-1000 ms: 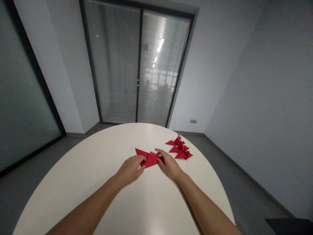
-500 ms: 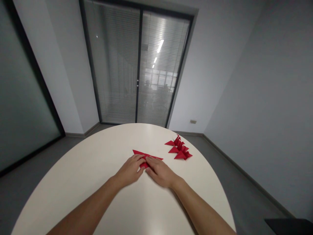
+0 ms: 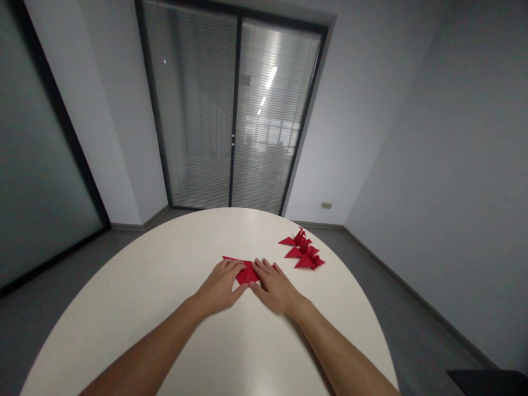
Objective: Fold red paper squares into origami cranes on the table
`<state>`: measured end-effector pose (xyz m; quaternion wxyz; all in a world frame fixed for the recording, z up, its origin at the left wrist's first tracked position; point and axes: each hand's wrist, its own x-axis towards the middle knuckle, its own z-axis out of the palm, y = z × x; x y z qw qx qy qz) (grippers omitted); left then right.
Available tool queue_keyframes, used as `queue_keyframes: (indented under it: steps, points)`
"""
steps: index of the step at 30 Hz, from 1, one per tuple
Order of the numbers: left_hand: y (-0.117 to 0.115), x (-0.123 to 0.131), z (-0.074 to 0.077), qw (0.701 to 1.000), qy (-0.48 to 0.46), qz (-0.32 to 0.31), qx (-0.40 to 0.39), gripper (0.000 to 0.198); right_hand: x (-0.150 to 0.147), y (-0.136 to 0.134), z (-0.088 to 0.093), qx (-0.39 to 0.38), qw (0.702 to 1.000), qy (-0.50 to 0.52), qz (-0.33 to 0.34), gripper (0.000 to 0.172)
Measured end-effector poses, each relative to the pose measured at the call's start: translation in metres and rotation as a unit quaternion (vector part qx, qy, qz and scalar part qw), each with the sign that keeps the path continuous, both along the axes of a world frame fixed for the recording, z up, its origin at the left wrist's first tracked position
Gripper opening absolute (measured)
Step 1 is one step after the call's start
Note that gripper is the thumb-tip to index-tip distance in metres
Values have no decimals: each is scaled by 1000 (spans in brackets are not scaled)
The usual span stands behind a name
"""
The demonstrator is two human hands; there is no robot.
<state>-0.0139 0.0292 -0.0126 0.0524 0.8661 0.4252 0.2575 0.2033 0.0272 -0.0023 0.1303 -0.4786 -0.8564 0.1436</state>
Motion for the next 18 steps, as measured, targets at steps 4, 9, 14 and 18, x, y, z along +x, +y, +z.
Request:
queue_keyframes:
  steps: [4,9,14,18]
  points:
    - [2,-2,-9,999,40,20,-22,51,-1,-1,2,7,999,1,32,65]
    - [4,-2,-14,991,90,75,-67,60,1,0,3,-22,999,-22,36,67]
    - [3,3,-11,978,104,167,-75,61,1,-2,5,-29,998,-36,33,70]
    - [1,3,-7,961,120,247,-25,63,-1,-2,9,-36,998,-42,31,68]
